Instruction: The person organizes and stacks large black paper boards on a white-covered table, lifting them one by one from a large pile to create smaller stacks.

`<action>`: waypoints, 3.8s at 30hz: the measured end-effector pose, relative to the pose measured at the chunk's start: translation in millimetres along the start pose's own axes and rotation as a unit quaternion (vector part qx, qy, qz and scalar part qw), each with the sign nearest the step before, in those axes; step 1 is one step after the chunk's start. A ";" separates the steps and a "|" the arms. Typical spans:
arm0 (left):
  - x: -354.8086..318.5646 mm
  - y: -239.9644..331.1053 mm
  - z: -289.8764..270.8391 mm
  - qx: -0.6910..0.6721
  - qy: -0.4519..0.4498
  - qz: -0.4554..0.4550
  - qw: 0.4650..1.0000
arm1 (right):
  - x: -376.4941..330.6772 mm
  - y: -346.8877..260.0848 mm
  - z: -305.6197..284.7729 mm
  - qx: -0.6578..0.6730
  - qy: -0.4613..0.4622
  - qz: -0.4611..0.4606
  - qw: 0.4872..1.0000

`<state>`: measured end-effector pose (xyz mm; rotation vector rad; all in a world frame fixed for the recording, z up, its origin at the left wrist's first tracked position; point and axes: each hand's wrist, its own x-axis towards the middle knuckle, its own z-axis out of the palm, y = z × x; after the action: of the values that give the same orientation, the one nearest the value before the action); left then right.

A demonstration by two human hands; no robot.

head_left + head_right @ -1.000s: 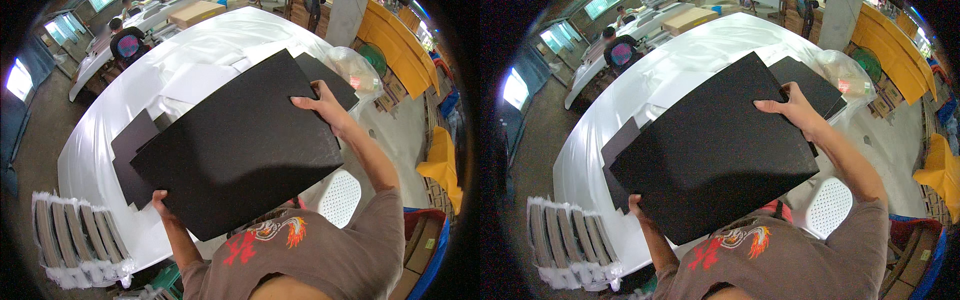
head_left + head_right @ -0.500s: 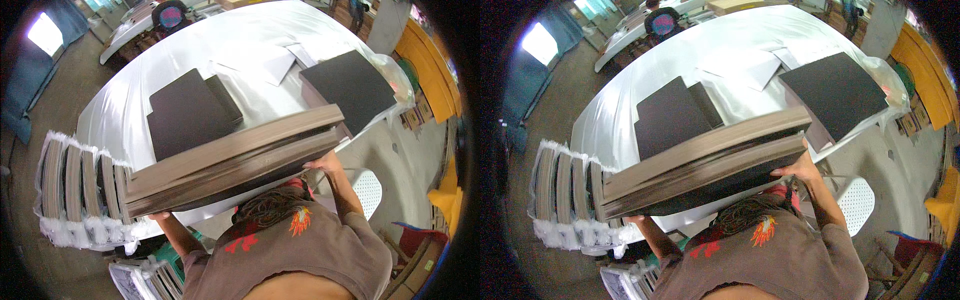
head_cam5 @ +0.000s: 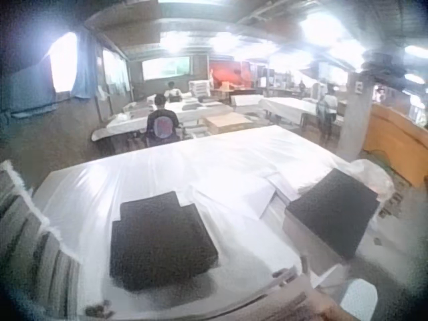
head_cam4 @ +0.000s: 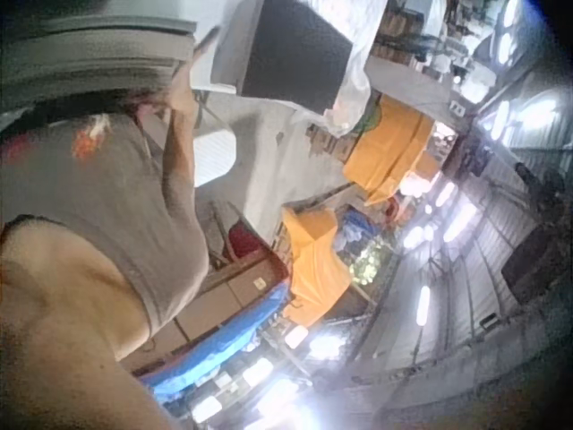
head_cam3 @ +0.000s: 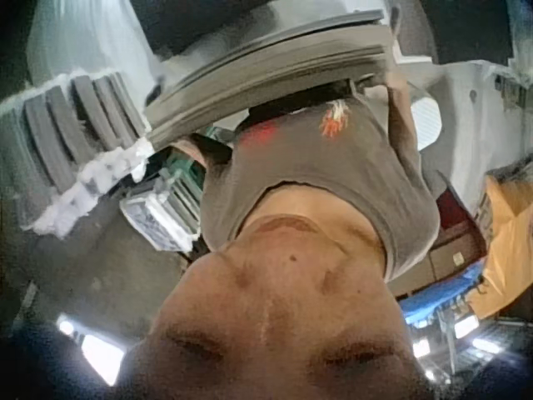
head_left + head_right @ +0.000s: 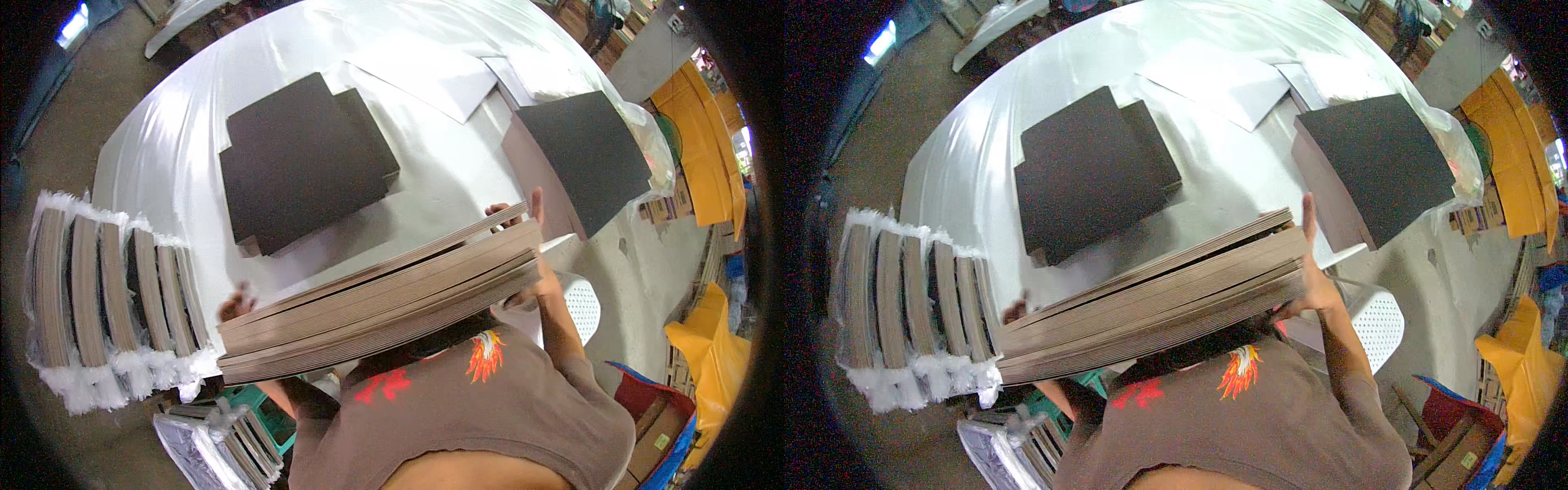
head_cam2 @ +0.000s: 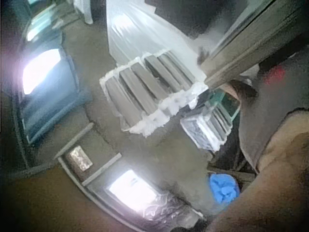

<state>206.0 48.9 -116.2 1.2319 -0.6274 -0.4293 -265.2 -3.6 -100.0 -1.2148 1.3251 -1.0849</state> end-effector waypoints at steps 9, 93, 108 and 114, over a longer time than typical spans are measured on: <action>-0.1 14.9 -12.4 -0.115 -0.219 0.047 0.968 | 20.2 -0.2 12.6 0.035 -0.153 -0.148 0.976; -142.8 155.7 138.7 0.601 -0.350 0.340 0.633 | 124.6 -182.2 82.2 -0.343 -0.525 -0.247 0.739; -143.7 159.5 142.4 0.602 -0.345 0.325 0.643 | 124.9 -175.9 78.5 -0.293 -0.545 -0.227 0.752; -143.5 159.1 142.6 0.596 -0.348 0.322 0.647 | 116.6 -182.8 80.9 -0.354 -0.530 -0.267 0.723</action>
<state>-0.4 79.0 34.7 1.9098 -2.1887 0.2620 -166.0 -136.3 61.6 -2.3877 0.4044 0.0073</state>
